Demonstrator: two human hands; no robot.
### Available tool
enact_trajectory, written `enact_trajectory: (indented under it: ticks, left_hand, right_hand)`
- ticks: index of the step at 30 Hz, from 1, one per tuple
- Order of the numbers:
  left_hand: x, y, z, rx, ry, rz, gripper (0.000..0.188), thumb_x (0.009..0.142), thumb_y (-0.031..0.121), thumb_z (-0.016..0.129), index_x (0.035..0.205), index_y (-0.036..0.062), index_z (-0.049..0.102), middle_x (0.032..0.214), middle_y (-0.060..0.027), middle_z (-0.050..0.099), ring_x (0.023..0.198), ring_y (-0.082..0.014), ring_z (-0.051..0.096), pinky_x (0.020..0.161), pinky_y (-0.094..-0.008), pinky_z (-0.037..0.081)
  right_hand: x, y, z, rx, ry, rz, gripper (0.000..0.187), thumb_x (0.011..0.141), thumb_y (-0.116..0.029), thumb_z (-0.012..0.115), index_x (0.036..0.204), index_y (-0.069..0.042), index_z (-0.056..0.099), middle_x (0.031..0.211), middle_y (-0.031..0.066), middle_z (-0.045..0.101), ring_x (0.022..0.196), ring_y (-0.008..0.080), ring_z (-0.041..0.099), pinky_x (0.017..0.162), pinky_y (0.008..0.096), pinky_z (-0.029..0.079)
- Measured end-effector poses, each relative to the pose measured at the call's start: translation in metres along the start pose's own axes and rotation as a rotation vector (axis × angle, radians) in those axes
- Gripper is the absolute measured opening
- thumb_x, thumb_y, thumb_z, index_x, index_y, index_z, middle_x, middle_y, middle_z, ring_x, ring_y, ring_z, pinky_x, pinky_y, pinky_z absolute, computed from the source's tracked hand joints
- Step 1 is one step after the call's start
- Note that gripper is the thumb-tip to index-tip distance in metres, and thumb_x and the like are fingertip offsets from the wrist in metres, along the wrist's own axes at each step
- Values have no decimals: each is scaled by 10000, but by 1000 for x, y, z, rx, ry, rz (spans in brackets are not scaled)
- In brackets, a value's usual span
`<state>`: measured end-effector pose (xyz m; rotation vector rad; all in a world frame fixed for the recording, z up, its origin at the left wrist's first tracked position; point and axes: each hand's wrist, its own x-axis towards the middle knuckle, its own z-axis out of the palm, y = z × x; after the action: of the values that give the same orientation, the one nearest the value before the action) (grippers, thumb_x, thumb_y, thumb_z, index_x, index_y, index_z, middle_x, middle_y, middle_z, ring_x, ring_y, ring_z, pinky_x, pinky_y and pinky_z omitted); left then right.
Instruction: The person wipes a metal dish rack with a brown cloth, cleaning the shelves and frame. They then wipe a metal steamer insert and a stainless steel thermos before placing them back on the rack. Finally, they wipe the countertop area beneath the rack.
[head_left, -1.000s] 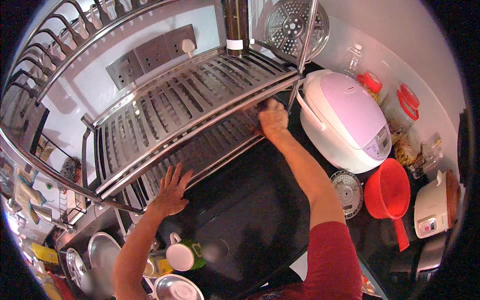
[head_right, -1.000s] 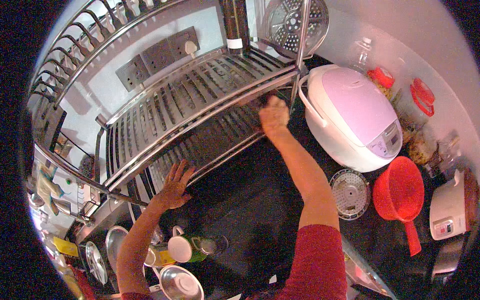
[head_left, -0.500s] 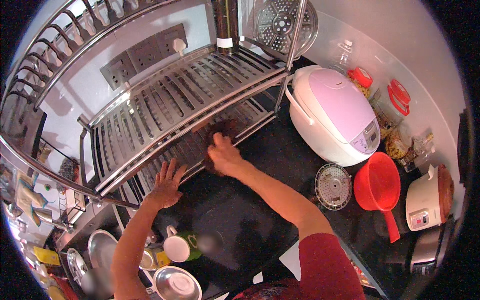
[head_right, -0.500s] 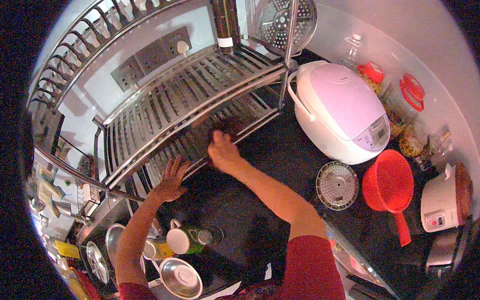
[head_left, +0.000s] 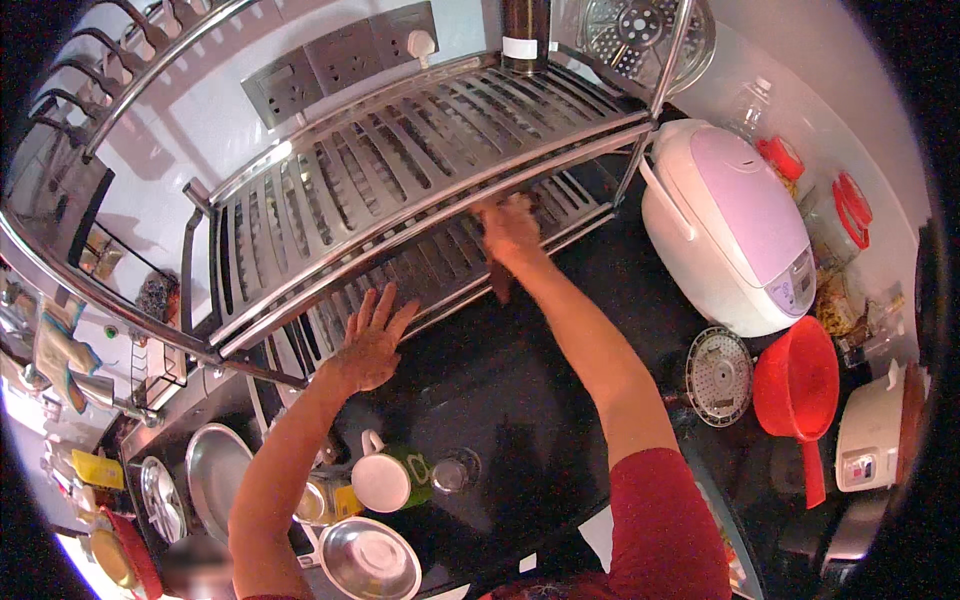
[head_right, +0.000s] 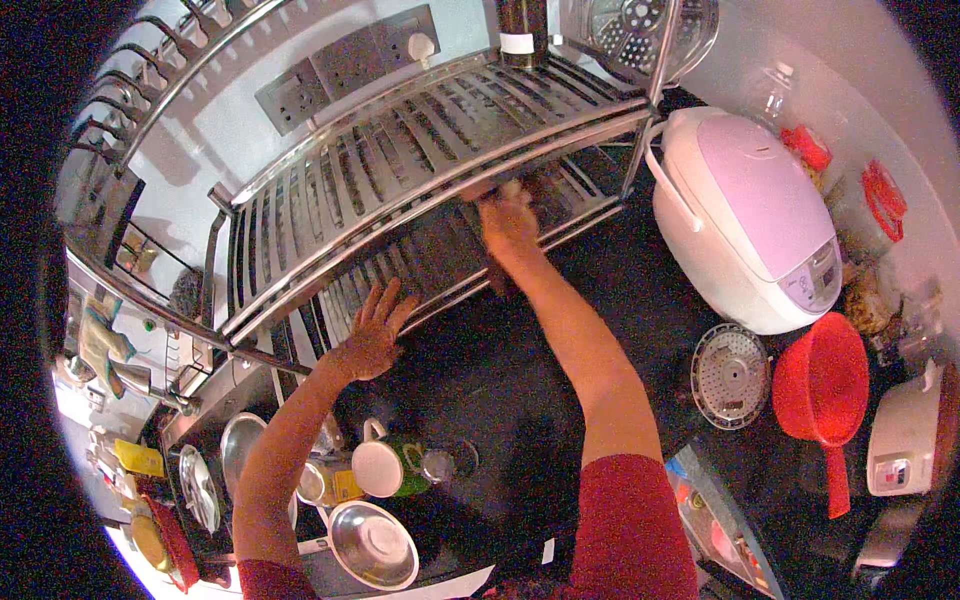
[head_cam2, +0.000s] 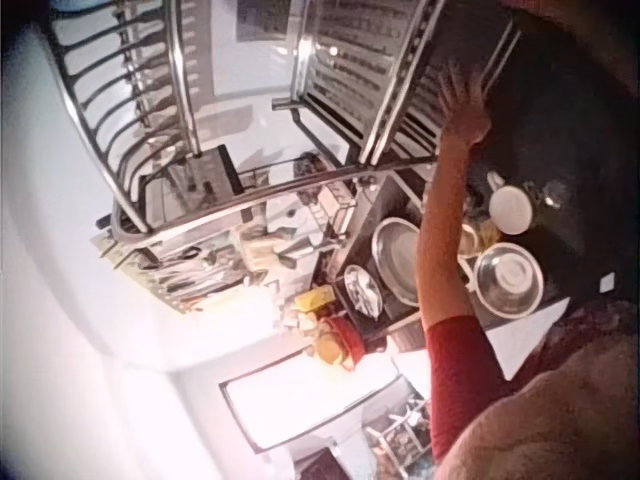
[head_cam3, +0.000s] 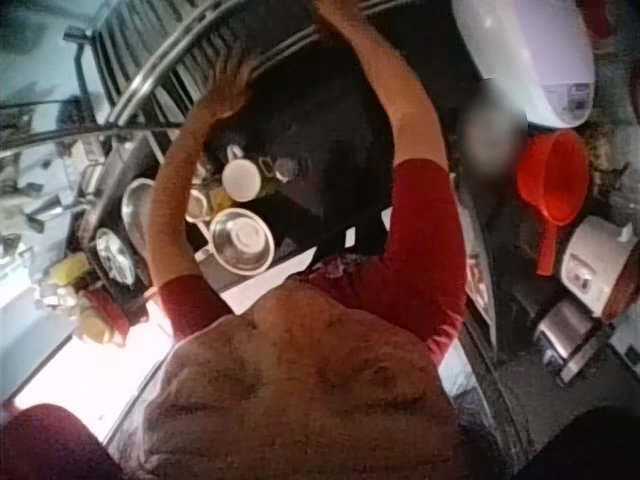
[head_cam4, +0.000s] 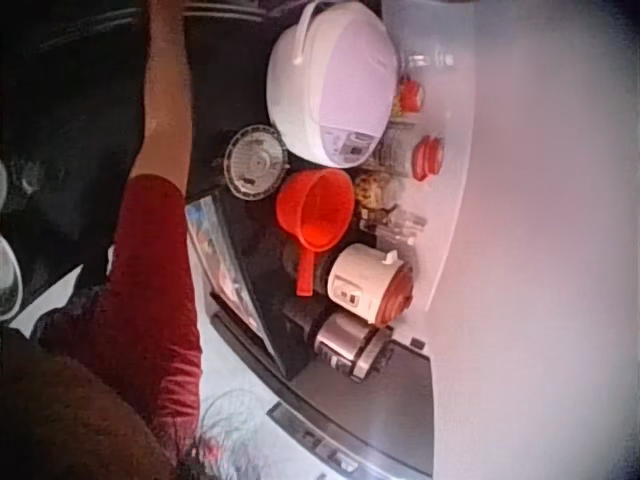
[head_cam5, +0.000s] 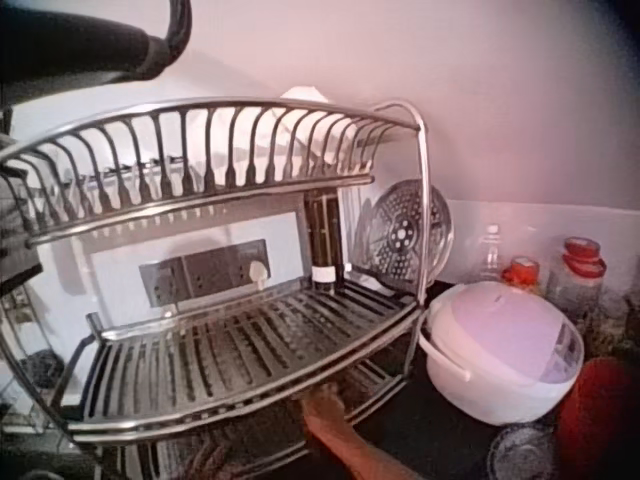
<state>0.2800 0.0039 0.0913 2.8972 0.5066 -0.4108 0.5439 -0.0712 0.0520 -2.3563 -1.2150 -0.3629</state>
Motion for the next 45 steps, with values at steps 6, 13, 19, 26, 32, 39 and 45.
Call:
enact_trajectory:
  ticks: [6,13,19,26,32,39,45]
  left_hand:
    - [3,1,-2,15,-11,-1,781,819,64,545,1448,222,110,1515,-145,-39,1385,-400,-18,1091,-574,130]
    - [1,-3,2,-3,12,-2,807,785,-13,500,1448,239,113,1517,-149,-35,1386,-401,-6,1093,-565,125]
    - [0,2,-1,13,20,-5,837,750,-39,506,1447,227,127,1517,-150,-25,1386,-404,3,1091,-568,135]
    - [0,1,5,131,43,-29,846,747,20,592,1443,212,150,1509,-171,14,1372,-427,76,1082,-556,201]
    - [-20,6,-9,109,75,-16,863,742,17,556,1455,208,109,1504,-195,47,1382,-411,42,1089,-538,172]
    - [-68,-8,-1,442,297,-206,287,757,52,567,1041,16,561,1085,-179,506,1034,-286,521,753,-330,516]
    - [-79,-13,13,438,326,-199,300,695,23,619,992,6,583,969,-127,549,952,-273,549,663,-317,542]
  right_hand:
    - [-9,-56,30,312,-337,-340,251,798,-106,484,1011,-48,605,1152,221,552,1102,405,496,924,456,406]
    - [46,-14,24,136,-385,32,679,803,-378,559,1395,-145,322,1466,117,273,1341,362,234,1086,514,197]
    - [43,-28,81,237,258,-142,581,805,-400,542,1305,-119,447,1349,130,442,1250,359,389,1038,511,280]
    - [9,-81,49,345,-323,-364,381,848,-257,511,1193,-103,560,1326,146,450,1221,329,408,1026,444,293]
    - [2,-41,12,681,-679,-864,321,727,-166,621,1022,-43,653,968,169,579,959,301,544,868,380,429]
    - [37,-63,-4,527,-345,-239,415,850,-382,507,1137,-91,579,1093,102,602,1027,265,535,916,411,396]
    - [14,-118,69,271,12,-497,407,859,-327,471,1181,-88,538,1263,162,516,1148,367,484,957,509,356]
